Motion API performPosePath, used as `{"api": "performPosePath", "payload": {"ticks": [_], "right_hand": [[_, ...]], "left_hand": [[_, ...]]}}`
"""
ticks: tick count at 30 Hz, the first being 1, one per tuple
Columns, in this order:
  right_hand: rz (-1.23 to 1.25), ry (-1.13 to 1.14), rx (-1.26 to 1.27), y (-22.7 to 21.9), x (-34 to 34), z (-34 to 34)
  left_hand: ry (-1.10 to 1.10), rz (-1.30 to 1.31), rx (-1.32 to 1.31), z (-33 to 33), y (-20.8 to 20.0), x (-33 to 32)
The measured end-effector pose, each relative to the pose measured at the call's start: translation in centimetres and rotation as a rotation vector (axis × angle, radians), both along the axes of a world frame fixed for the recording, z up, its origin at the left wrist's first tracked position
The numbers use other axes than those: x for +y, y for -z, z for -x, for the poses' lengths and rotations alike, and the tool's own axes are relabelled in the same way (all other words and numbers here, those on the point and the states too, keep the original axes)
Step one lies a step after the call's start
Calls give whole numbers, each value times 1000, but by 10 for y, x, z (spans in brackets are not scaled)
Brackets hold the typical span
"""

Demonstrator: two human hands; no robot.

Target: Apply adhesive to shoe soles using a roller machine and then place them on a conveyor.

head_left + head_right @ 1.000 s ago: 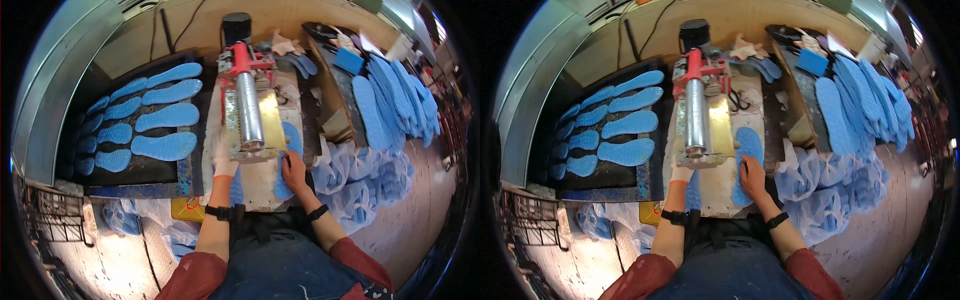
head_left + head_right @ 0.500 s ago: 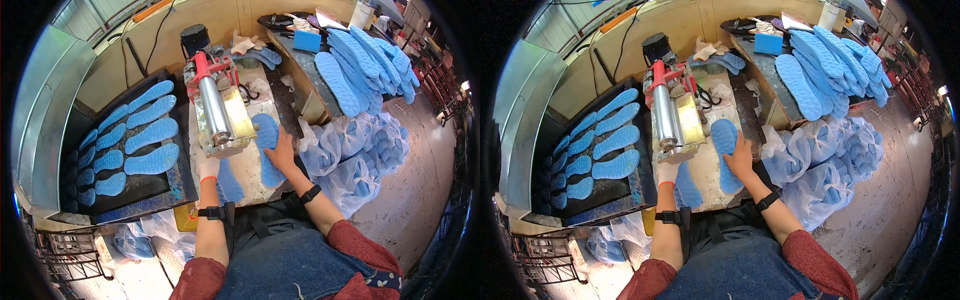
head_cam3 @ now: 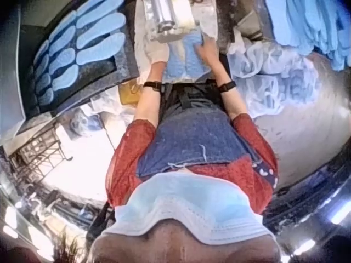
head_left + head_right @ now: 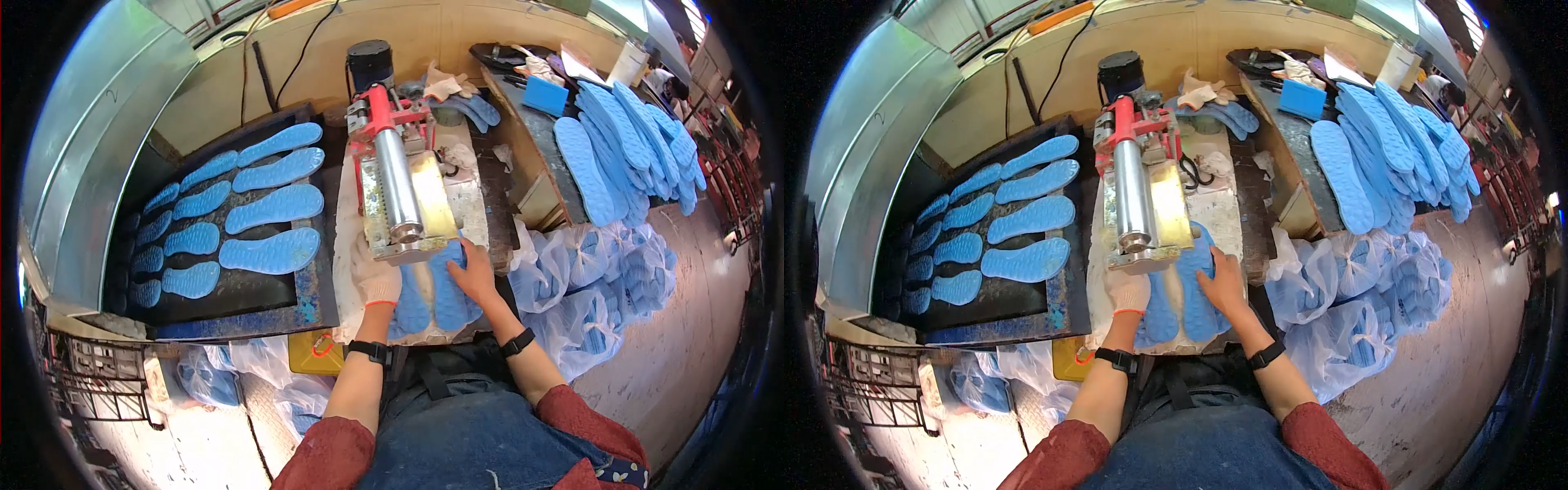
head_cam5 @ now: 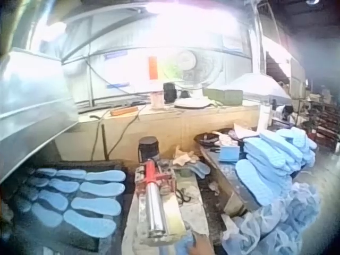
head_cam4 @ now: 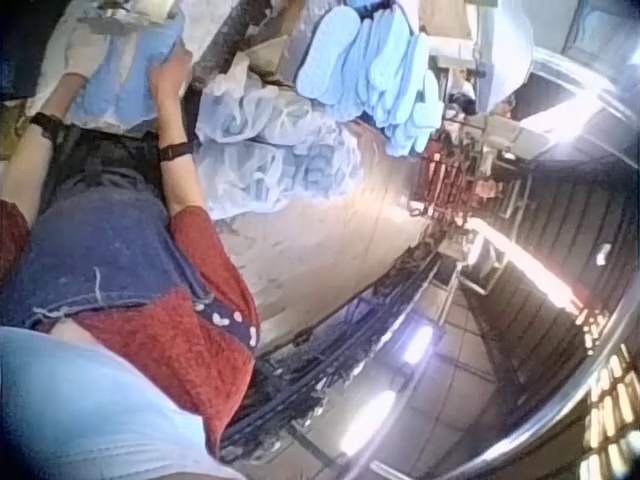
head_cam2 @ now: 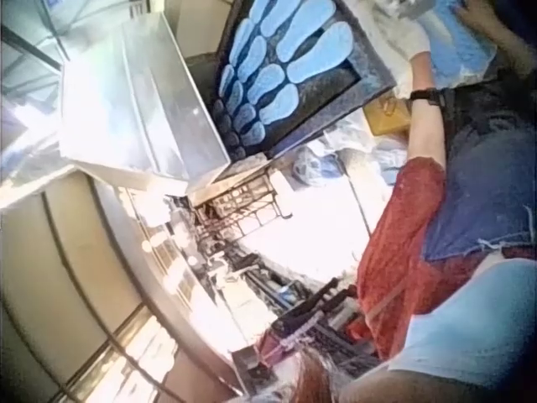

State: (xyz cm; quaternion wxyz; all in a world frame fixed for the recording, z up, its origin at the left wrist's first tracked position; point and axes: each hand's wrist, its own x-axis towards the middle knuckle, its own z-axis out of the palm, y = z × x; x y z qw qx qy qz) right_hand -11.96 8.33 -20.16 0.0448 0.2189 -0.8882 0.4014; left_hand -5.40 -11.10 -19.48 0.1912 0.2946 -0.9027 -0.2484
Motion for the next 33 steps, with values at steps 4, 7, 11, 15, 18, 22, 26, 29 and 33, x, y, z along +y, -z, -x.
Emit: {"api": "performPosePath", "payload": {"ticks": [4,7,11,15,18,22,26,29,33], "right_hand": [[-194,81,489,-22,-13,-1],[136,-38,46,-18,-28,-1],[487,-12,-494,-28,-15,-5],[750,-286,-912,-38,-16,-25],[601,-374,-807,-53,-28,-35],[393,-264,-536,-39,-28,-19],[158,-141,-189,-5,-27,-10],[53,-144,26,-4,-34,-19],[27,-158,85,1,-29,-15]], "left_hand": [[51,74,36,-5,-28,9],[-30,216,138,-16,-13,3],[65,-386,389,-36,-43,12],[218,-1418,177,-58,-80,9],[174,-1591,191,-66,-84,-3],[172,-648,413,-60,-114,-23],[215,-95,220,-10,-174,-38],[321,96,25,3,-193,-50],[542,325,-68,5,-200,-57]]}}
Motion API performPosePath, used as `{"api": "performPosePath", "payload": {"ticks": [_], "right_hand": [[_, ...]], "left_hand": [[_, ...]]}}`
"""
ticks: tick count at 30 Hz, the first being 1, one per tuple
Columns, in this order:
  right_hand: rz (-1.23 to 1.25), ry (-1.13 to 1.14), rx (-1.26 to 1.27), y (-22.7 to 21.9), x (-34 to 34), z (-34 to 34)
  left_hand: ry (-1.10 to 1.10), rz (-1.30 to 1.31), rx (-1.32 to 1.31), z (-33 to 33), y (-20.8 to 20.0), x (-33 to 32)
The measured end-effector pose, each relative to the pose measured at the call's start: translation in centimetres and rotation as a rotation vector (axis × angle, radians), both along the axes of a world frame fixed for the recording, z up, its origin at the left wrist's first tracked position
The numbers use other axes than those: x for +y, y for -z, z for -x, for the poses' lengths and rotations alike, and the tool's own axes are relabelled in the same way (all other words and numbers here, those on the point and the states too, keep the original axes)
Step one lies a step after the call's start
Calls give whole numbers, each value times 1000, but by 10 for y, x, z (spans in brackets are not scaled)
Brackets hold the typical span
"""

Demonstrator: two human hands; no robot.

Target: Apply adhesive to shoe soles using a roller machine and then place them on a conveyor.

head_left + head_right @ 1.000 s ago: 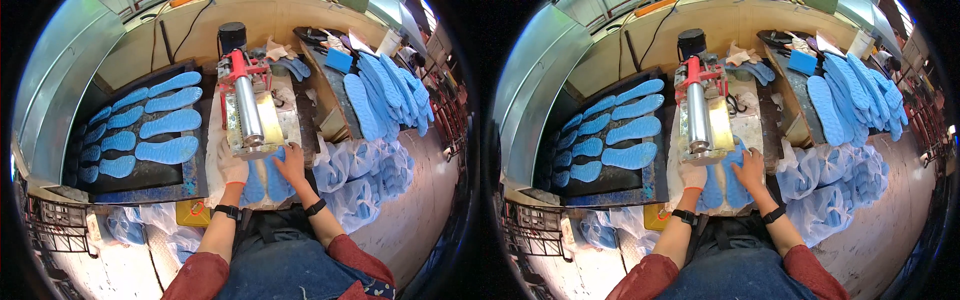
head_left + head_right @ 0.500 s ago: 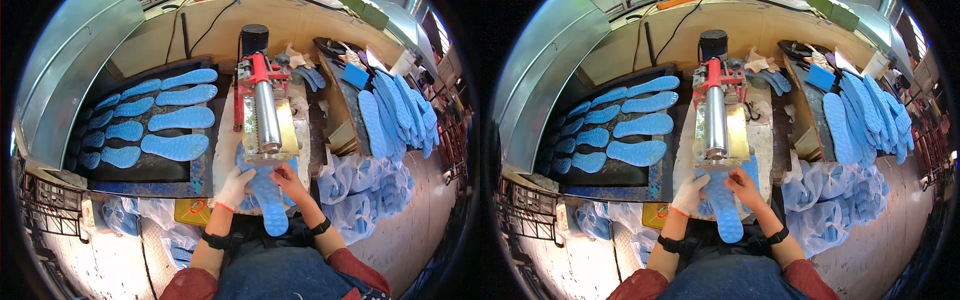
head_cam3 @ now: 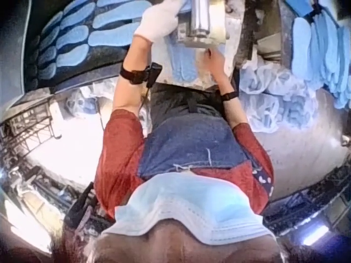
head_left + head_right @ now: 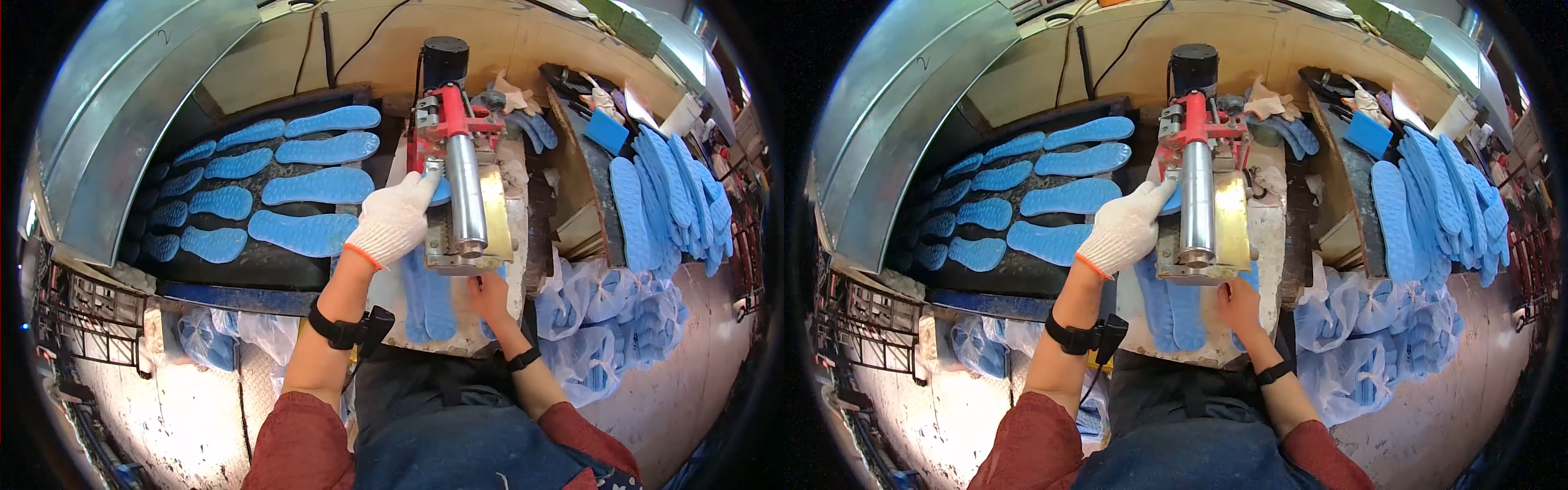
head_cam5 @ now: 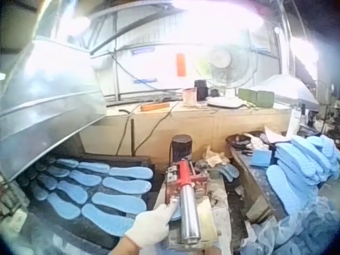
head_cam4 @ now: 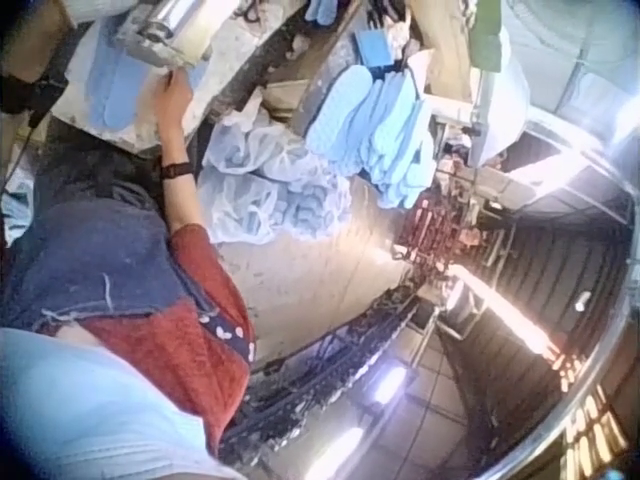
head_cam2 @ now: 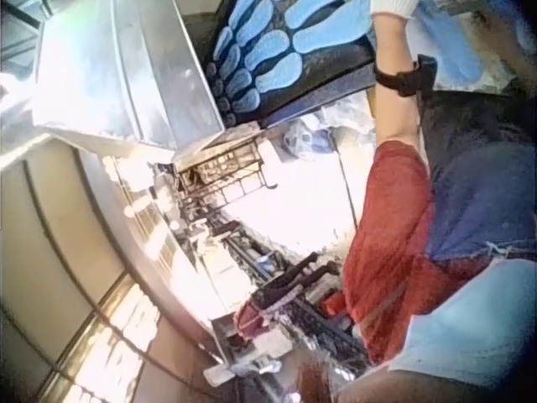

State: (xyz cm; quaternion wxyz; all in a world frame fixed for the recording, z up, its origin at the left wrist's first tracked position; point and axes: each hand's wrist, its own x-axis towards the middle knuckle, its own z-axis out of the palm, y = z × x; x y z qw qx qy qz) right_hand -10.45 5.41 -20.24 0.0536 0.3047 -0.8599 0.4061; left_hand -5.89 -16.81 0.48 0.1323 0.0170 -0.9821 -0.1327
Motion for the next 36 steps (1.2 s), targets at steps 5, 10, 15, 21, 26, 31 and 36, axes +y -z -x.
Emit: {"api": "performPosePath", "payload": {"ticks": [5,10,15,21,26,31,36], "right_hand": [[-24,-17,44,-2,-3,0],[-4,-5,64,0,-1,0],[-2,-17,67,0,-2,0],[187,-192,-469,-22,0,-11],[380,-585,-1134,-49,-9,-37],[413,-530,-1030,-41,1,-31],[675,-94,-970,-43,23,-14]], "left_hand": [[4,76,-38,-15,-6,5],[74,-10,-66,-39,-18,17],[115,-223,17,-75,6,12],[-184,-1724,195,-112,79,28],[-264,-1692,143,-93,118,38],[-272,-1636,57,-85,122,55],[-395,-1372,12,-85,130,54]]}}
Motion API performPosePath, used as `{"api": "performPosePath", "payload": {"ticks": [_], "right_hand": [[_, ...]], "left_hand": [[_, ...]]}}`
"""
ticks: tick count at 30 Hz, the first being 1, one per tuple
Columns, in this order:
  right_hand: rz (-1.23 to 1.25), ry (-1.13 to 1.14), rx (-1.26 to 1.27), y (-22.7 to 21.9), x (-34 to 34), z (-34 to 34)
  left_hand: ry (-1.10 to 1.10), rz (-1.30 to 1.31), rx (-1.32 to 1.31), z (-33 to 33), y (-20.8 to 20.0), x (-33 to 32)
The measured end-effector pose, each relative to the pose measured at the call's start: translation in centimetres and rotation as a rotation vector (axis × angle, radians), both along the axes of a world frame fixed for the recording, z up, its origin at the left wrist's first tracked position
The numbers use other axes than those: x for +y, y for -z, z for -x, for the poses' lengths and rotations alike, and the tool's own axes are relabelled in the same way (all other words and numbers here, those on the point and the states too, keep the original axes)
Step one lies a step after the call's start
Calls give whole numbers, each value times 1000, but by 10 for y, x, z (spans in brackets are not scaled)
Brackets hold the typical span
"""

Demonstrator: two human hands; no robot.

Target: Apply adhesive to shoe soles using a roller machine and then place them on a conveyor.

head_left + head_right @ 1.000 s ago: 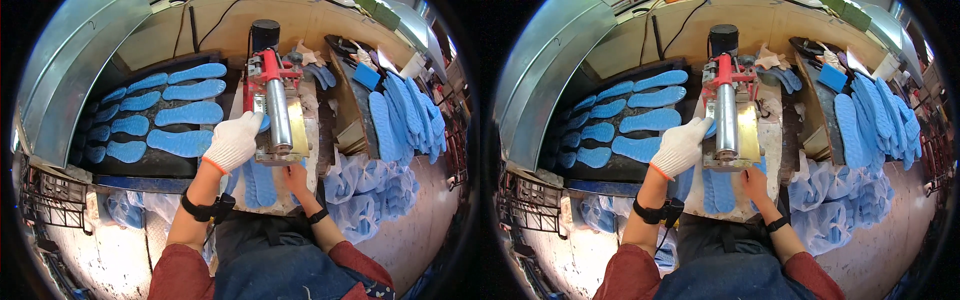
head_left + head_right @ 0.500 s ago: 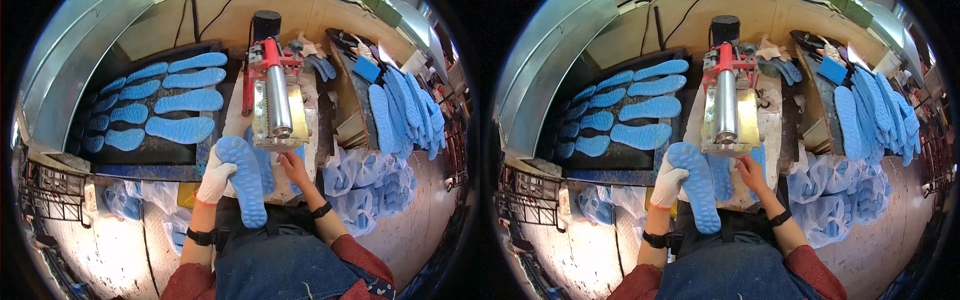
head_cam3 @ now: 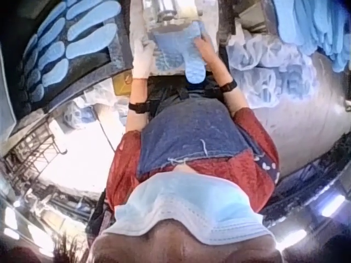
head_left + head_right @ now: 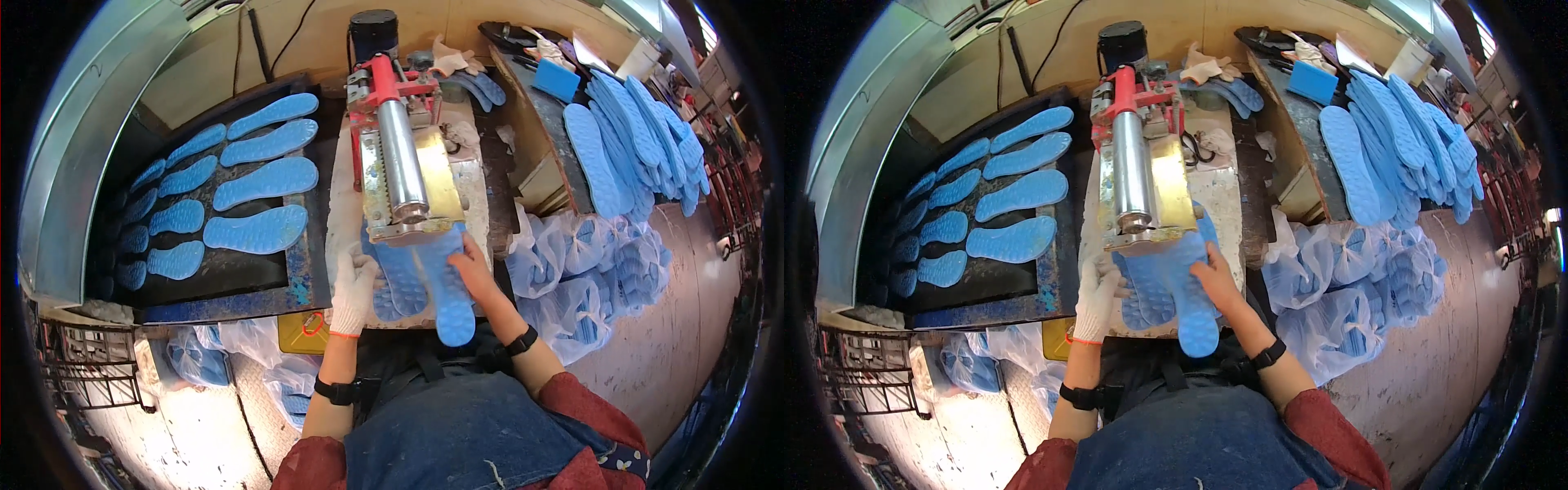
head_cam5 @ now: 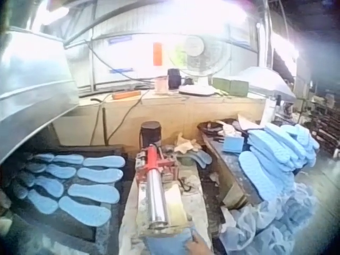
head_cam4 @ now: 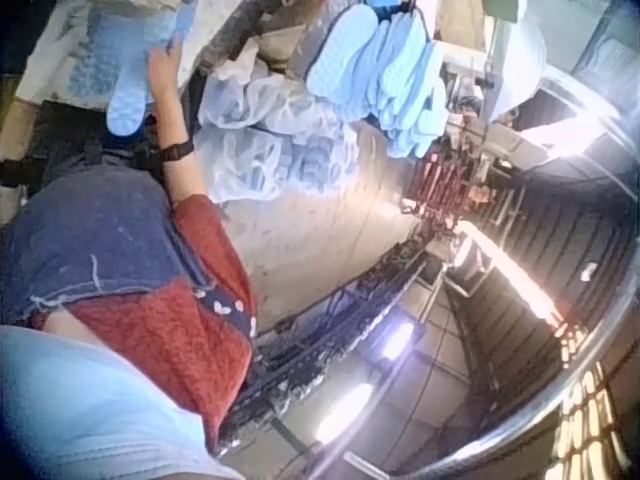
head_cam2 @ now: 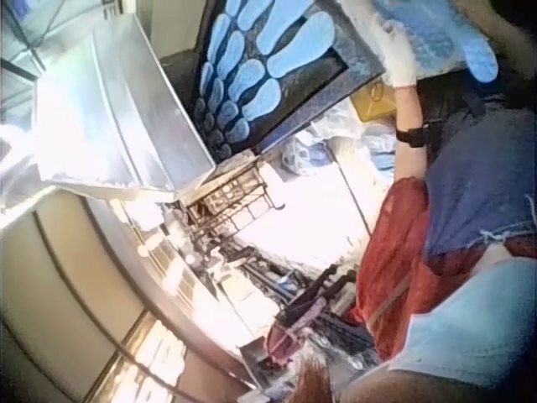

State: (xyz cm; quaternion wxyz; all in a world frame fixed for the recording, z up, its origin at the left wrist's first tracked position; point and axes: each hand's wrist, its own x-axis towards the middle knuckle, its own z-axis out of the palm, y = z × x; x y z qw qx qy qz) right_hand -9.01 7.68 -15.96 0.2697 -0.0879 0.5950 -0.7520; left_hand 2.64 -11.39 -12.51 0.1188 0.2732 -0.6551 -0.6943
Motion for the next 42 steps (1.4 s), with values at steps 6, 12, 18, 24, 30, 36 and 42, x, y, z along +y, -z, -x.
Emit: {"api": "performPosePath", "payload": {"ticks": [6,12,18,24,30,36,42], "right_hand": [[-530,199,497,27,-14,29],[-609,256,446,26,-10,26],[108,586,367,-71,23,32],[-32,339,848,-113,-4,2],[-51,312,775,-92,-18,-3],[-45,208,634,-99,-10,-12],[311,196,221,-92,15,-1]], "left_hand": [[-87,1029,-32,49,25,20],[10,1254,-130,79,75,19],[18,1242,-170,82,86,16],[-110,1495,-53,79,87,18],[-34,1398,-64,81,76,22],[-27,1343,-51,80,78,19],[227,1300,-358,85,78,16]]}}
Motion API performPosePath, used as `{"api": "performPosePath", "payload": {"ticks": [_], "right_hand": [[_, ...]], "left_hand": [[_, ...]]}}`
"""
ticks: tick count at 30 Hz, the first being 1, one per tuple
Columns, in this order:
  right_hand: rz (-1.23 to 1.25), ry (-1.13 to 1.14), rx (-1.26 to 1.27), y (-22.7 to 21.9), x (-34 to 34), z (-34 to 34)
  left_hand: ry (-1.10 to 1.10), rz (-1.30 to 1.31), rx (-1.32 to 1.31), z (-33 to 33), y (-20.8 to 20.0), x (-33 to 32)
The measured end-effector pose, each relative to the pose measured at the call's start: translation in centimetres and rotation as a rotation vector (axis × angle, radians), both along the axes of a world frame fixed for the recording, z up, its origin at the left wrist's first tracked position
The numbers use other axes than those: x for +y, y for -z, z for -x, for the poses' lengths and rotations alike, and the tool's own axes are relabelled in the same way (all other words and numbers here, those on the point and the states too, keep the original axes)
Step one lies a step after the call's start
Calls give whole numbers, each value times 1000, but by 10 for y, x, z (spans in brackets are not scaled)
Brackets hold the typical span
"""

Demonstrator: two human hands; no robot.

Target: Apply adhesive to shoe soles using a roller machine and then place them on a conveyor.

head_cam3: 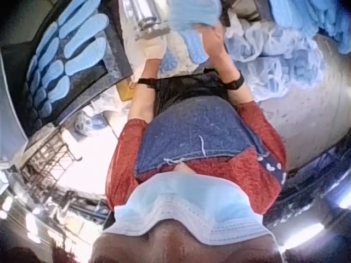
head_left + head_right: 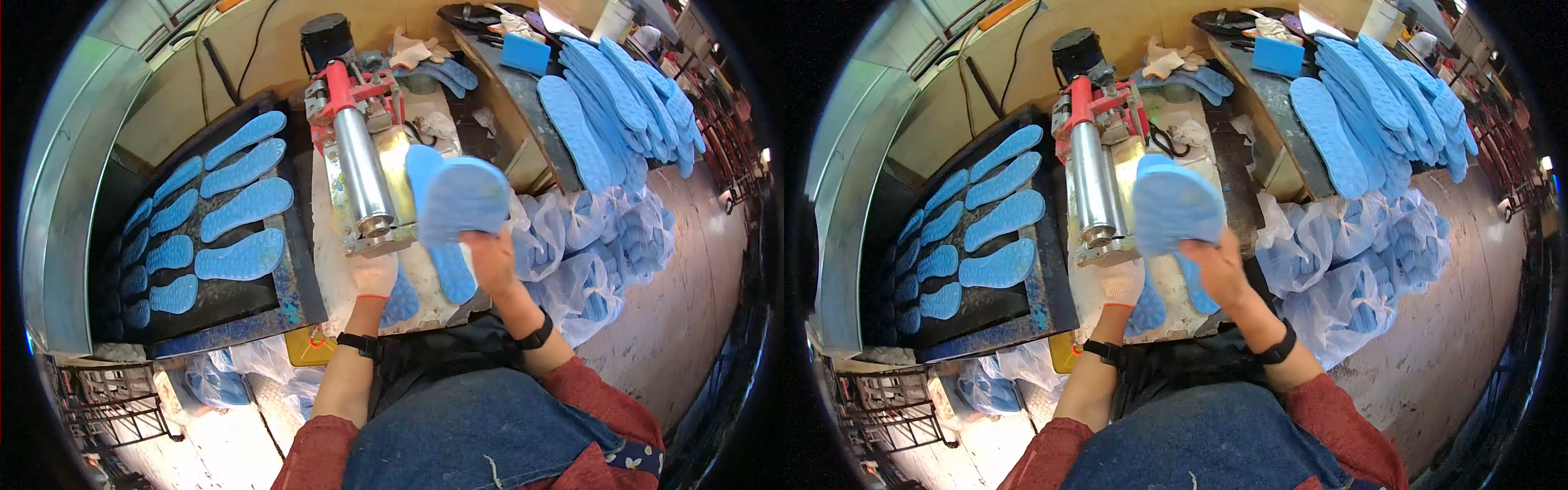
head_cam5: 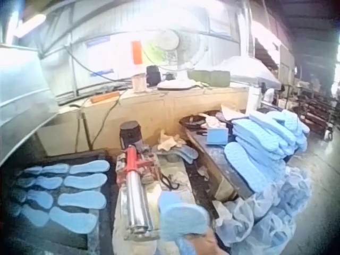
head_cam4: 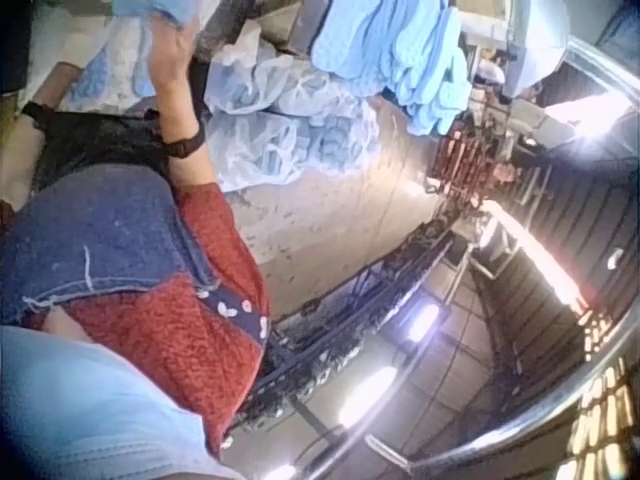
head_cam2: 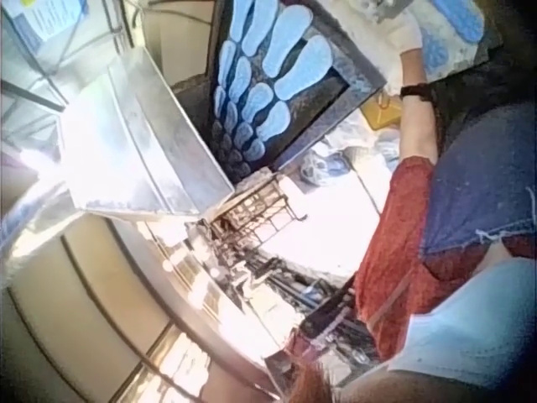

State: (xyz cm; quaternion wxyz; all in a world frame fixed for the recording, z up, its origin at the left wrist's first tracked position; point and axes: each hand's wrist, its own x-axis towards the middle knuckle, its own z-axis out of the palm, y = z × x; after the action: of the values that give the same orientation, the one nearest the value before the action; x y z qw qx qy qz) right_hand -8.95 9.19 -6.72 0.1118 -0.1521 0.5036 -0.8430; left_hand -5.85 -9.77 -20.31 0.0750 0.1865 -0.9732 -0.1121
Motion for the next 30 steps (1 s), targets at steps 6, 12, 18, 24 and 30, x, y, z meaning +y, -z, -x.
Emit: {"api": "performPosePath", "payload": {"ticks": [6,12,18,24,30], "right_hand": [[-658,709,506,56,64,59],[-92,119,-287,27,32,47],[-795,139,232,137,2,50],[-964,242,481,130,-21,30],[-996,258,494,127,-15,27]], "left_hand": [[-129,-205,278,-5,-12,6],[-148,-193,340,-8,20,-6],[-168,-391,833,-23,-45,-1],[-138,-246,845,-2,-75,-59],[-463,-369,665,20,-83,-77]]}}
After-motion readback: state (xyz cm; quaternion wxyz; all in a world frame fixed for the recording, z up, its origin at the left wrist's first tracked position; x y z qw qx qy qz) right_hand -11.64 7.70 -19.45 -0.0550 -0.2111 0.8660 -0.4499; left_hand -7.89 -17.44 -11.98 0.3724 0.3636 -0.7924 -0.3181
